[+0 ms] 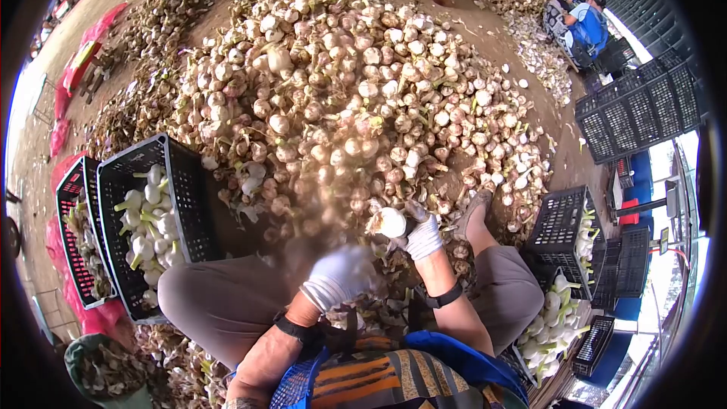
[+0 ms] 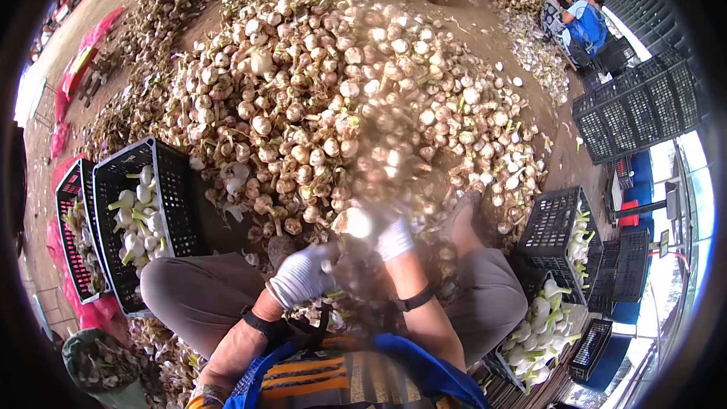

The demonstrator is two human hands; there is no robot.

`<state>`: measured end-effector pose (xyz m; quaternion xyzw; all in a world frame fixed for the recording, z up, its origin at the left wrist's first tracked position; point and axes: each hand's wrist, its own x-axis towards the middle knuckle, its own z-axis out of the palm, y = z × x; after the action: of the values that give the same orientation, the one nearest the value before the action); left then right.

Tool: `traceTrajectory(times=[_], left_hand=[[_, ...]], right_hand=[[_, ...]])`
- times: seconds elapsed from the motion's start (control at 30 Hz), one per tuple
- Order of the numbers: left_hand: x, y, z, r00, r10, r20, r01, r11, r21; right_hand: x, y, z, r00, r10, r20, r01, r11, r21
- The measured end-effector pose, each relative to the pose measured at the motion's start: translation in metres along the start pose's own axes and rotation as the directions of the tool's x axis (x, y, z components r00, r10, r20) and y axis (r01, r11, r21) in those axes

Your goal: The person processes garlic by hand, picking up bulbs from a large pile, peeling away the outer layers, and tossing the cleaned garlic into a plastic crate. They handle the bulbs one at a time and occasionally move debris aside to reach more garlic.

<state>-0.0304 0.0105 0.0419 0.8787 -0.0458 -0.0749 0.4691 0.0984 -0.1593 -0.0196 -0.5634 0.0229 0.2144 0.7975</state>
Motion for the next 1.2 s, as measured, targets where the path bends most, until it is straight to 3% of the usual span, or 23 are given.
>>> traceTrajectory(times=[0.03,0.07,0.1,0.2,0.3,0.33,0.4,0.43,0.47,0.53,0.6,0.67,0.73,0.77,0.8,0.9,0.93,0.97,1.0,1.03,1.07,1.13,1.2], left_hand=[[0.006,0.006,-0.015,0.983,-0.183,-0.024,0.180,0.978,-0.108],[0.006,0.016,-0.028,0.971,-0.185,-0.153,0.160,0.973,-0.165],[0.008,0.010,-0.026,0.970,-0.190,-0.152,0.152,0.961,-0.231],[0.012,0.004,-0.023,0.957,-0.261,-0.127,0.218,0.935,-0.279],[0.008,0.019,-0.033,0.990,-0.039,-0.133,0.003,0.967,-0.256],[0.006,0.029,-0.038,0.994,-0.014,-0.110,-0.012,0.974,-0.227],[0.002,0.010,-0.016,0.974,0.217,-0.059,-0.214,0.815,-0.539],[-0.003,0.027,-0.015,0.955,0.296,-0.019,-0.265,0.821,-0.506],[-0.008,0.045,-0.014,0.927,0.374,0.032,-0.316,0.822,-0.474],[-0.009,0.027,0.000,0.928,0.359,0.098,-0.291,0.864,-0.412],[-0.012,0.009,0.010,0.906,0.200,0.373,-0.161,0.978,-0.135],[-0.021,-0.016,0.038,0.917,0.196,0.349,-0.121,0.967,-0.225],[-0.021,-0.011,0.025,0.887,0.079,0.455,-0.094,0.996,0.010],[-0.015,-0.005,0.015,0.816,0.020,0.578,-0.113,0.986,0.125],[-0.015,0.001,0.012,0.813,0.014,0.582,-0.104,0.987,0.122],[-0.014,0.001,0.008,0.780,-0.142,0.609,0.026,0.980,0.196],[-0.016,-0.004,0.012,0.775,-0.149,0.614,0.036,0.981,0.192],[-0.020,-0.009,0.016,0.815,-0.109,0.569,0.032,0.989,0.144],[-0.023,-0.013,0.019,0.852,-0.071,0.519,0.024,0.995,0.097],[-0.022,-0.012,0.013,0.841,-0.012,0.540,-0.020,0.998,0.052],[-0.020,-0.011,0.013,0.836,-0.019,0.549,-0.007,0.999,0.044],[-0.014,-0.011,0.012,0.747,-0.014,0.664,-0.015,0.999,0.039],[-0.008,-0.011,0.010,0.733,-0.031,0.680,-0.002,0.999,0.048]], right_hand=[[-0.002,0.002,0.000,1.000,-0.001,0.015,0.000,1.000,0.011],[-0.005,0.004,0.000,1.000,-0.001,0.031,0.000,1.000,0.024],[-0.002,-0.001,0.002,0.981,0.081,0.178,-0.106,0.986,0.132],[-0.004,0.016,0.004,0.960,0.234,0.154,-0.249,0.965,0.083],[-0.009,0.004,0.018,0.825,0.457,0.331,-0.556,0.760,0.337],[-0.013,0.021,0.015,0.870,0.464,0.167,-0.493,0.809,0.320],[-0.003,0.054,0.005,0.969,0.244,0.030,-0.236,0.958,-0.160],[-0.002,0.020,0.037,0.792,0.579,-0.196,-0.504,0.800,0.325],[0.007,0.033,0.036,0.870,0.483,-0.094,-0.420,0.828,0.370],[0.009,0.021,0.049,0.792,0.563,-0.237,-0.489,0.817,0.306],[0.011,0.014,0.065,0.850,0.492,-0.186,-0.474,0.870,0.134],[0.014,-0.009,0.105,0.821,0.570,0.026,-0.570,0.816,0.100],[-0.005,-0.039,0.166,0.818,0.301,0.491,-0.363,0.931,0.034],[-0.005,-0.050,0.188,0.714,0.177,0.678,-0.363,0.921,0.142],[0.007,-0.040,0.190,0.657,0.172,0.734,-0.397,0.907,0.142],[0.048,0.014,0.162,0.820,0.176,0.544,-0.052,0.971,-0.235],[0.056,0.044,0.140,0.839,0.199,0.506,0.048,0.900,-0.433],[0.068,0.089,0.108,0.816,0.356,0.455,0.198,0.568,-0.799],[0.053,0.093,0.098,0.754,0.601,0.265,0.046,0.353,-0.934],[0.043,0.137,0.064,0.707,0.546,0.448,0.293,0.351,-0.890],[0.024,0.113,0.075,0.632,0.715,0.298,0.347,0.082,-0.934],[-0.010,0.135,0.052,0.664,0.712,0.229,0.446,-0.132,-0.885],[-0.017,0.138,0.034,0.738,0.636,0.227,0.373,-0.104,-0.922]])
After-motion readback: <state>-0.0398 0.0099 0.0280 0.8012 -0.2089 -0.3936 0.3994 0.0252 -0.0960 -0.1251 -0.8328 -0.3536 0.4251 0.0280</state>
